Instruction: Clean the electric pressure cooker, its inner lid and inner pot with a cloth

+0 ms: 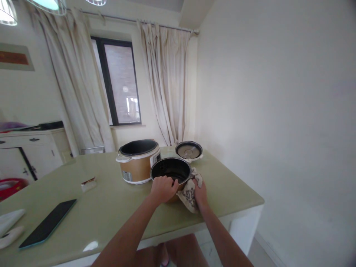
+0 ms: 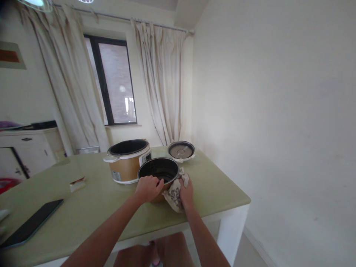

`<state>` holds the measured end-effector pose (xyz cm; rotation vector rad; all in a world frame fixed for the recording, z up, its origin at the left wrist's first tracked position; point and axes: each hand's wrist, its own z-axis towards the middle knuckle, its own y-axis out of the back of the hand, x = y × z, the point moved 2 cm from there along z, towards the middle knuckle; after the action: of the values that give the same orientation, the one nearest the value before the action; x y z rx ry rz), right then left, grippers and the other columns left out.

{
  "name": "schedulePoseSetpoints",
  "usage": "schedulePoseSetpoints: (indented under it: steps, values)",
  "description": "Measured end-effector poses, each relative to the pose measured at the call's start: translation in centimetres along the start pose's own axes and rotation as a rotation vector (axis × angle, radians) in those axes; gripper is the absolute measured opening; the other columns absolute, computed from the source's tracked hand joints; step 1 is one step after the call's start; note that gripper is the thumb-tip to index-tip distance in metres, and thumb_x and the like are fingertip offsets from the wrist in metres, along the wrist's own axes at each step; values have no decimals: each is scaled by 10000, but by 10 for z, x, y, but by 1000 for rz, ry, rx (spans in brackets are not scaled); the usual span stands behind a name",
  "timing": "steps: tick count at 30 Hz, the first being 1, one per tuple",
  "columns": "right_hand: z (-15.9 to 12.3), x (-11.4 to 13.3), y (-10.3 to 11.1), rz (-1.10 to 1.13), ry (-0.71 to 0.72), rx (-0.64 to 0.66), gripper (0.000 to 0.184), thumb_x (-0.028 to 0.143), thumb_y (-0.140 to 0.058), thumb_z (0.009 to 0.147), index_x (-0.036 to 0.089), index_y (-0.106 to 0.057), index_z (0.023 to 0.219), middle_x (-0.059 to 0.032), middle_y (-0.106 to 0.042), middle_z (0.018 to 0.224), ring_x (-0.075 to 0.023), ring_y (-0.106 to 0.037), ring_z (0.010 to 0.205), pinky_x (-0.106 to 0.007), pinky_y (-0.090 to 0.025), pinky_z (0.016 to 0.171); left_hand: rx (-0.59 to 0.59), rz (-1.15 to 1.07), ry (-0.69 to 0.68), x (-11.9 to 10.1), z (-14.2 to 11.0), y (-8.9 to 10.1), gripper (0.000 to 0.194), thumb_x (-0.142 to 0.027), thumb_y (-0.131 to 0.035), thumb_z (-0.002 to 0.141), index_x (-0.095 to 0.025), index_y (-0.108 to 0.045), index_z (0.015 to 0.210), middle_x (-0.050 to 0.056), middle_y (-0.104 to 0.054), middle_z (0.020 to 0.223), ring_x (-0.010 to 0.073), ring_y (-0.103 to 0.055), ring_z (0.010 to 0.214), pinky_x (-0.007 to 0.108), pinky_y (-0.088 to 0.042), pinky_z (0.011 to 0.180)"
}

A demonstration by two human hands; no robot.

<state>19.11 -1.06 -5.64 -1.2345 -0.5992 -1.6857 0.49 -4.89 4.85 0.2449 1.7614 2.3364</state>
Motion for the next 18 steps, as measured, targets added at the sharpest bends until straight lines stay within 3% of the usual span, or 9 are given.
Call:
schedulePoseSetpoints:
  steps: [3,6,11,14,18]
  values:
    - [-36,0,-2,-104,141,-71,430,497,-620,841,207,-685,1152,-115,-710,1150,-288,-643,1114,-426,-477,1029,8,-5,7,0,1,1,594,-467,-336,1038,-146,-814,891,181,-789,952,300,-754,939,387,-496,789]
    - [-67,7,-11,-161,256,-58,395,466,-610,877,211,-673,1171,-117,-682,1127,-282,-628,1091,-431,-490,1009,31,-17,15,1,2,2,593,-469,-332,1040,-154,-818,914,178,-790,980,293,-751,962,383,-493,806]
    - [-89,17,-27,-176,306,24,392,434,-634,879,207,-688,1194,-123,-684,1131,-289,-640,1087,-441,-506,996,50,-14,19,6,4,4,591,-478,-334,1039,-168,-821,913,173,-792,998,293,-748,980,388,-497,820]
    - [-86,12,-30,-138,269,20,418,454,-641,861,205,-690,1194,-132,-702,1165,-292,-648,1115,-437,-505,1012,44,-10,-1,8,5,2,590,-474,-332,1038,-177,-823,905,175,-792,993,290,-750,969,395,-501,825]
    - [-58,0,-25,-31,44,-133,435,519,-605,832,195,-689,1110,-119,-743,1078,-277,-681,1025,-404,-535,939,38,-1,-17,8,7,-1,574,-445,-330,1031,-178,-822,906,167,-792,991,286,-749,961,391,-503,825]
